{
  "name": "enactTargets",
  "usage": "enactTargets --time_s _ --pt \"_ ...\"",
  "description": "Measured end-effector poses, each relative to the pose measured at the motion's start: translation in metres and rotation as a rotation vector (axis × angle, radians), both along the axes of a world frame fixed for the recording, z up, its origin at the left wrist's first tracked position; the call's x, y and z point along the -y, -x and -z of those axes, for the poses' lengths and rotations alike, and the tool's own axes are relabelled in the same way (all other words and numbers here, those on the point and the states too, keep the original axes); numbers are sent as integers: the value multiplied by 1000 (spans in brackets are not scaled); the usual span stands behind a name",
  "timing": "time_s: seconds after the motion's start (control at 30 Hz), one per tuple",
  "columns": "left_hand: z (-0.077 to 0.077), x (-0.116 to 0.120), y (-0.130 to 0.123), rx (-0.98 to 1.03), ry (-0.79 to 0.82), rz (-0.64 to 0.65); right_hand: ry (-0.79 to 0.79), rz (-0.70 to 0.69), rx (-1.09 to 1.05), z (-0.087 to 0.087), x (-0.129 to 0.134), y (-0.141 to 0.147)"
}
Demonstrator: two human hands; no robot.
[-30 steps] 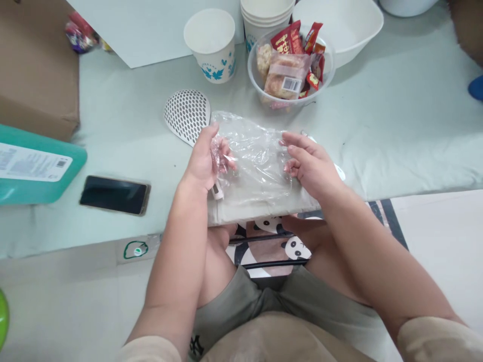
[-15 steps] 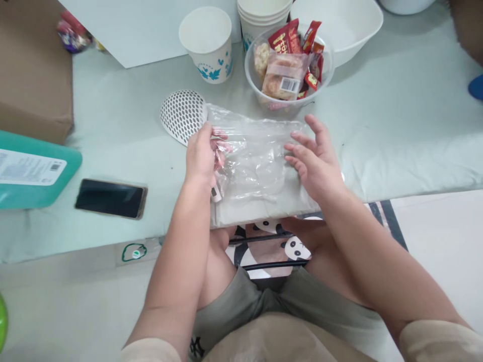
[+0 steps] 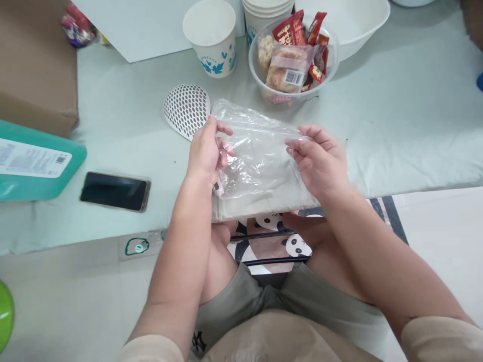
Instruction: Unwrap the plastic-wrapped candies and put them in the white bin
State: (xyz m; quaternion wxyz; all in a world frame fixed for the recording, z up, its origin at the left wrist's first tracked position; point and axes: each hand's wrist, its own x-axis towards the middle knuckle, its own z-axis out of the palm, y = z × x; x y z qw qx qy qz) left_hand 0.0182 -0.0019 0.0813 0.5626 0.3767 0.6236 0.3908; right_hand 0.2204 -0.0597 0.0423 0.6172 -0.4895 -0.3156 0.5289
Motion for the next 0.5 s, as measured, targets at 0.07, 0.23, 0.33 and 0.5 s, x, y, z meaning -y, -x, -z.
enactTargets --time_s 0.07,0.23,0.33,0.5 --pt "1 2 1 -85 -19 33 61 51 -89 -2 -2 -3" --pt "8 4 9 -113 -40 110 119 197 -110 3 -6 -11" --pt "6 4 9 -36 -17 25 83 164 -98 5 0 -7" --pt "-3 4 -2 85 42 -128 101 -158 -8 -2 18 9"
